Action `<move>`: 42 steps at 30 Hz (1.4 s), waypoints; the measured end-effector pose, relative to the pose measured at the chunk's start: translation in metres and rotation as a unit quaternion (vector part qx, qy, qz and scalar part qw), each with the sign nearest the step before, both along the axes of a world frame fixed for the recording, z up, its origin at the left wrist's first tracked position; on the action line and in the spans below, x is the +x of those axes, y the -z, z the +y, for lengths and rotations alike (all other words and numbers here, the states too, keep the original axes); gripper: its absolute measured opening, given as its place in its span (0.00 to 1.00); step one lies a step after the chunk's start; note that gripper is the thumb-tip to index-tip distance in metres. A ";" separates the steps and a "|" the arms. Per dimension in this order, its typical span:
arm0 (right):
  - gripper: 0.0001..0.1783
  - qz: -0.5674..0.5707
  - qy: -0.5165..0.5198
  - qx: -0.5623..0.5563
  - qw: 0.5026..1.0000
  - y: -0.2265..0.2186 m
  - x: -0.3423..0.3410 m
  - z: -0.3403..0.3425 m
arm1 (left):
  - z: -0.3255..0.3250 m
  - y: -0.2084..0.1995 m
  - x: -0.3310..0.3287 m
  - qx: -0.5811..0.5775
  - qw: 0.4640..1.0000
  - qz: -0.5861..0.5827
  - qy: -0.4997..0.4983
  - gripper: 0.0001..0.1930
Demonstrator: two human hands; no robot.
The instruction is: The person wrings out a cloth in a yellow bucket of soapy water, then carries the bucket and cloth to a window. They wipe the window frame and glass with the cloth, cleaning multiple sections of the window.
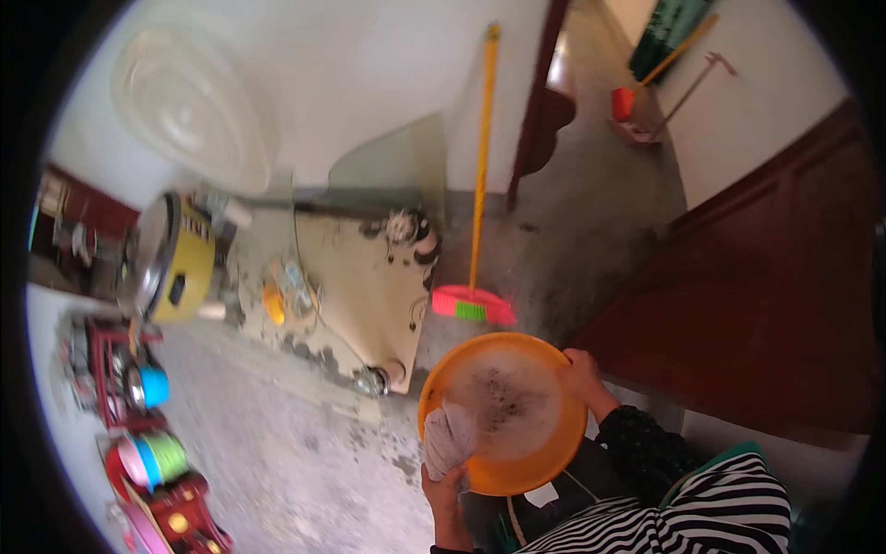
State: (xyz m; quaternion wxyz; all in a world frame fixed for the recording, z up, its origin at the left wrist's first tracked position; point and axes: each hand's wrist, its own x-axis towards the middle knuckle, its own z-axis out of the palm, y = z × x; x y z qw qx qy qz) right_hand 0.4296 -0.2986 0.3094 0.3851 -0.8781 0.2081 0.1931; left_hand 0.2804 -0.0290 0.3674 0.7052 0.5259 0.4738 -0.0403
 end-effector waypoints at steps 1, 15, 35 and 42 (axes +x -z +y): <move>0.11 -0.019 0.026 -0.009 0.999 -0.011 0.010 -0.010 | -0.006 -0.014 0.021 -0.002 1.000 -0.003 0.019 0.33; 0.03 -0.195 0.327 0.073 0.922 -0.152 0.124 -0.093 | -0.049 -0.108 0.316 -0.065 0.916 -0.138 0.372 0.29; 0.03 -0.163 0.529 0.080 0.829 -0.098 0.235 -0.309 | -0.318 -0.068 0.568 -0.033 0.808 -0.063 0.584 0.29; 0.05 -0.207 0.554 0.102 0.800 -0.133 0.293 -0.399 | -0.424 -0.099 0.634 -0.085 0.820 -0.096 0.558 0.29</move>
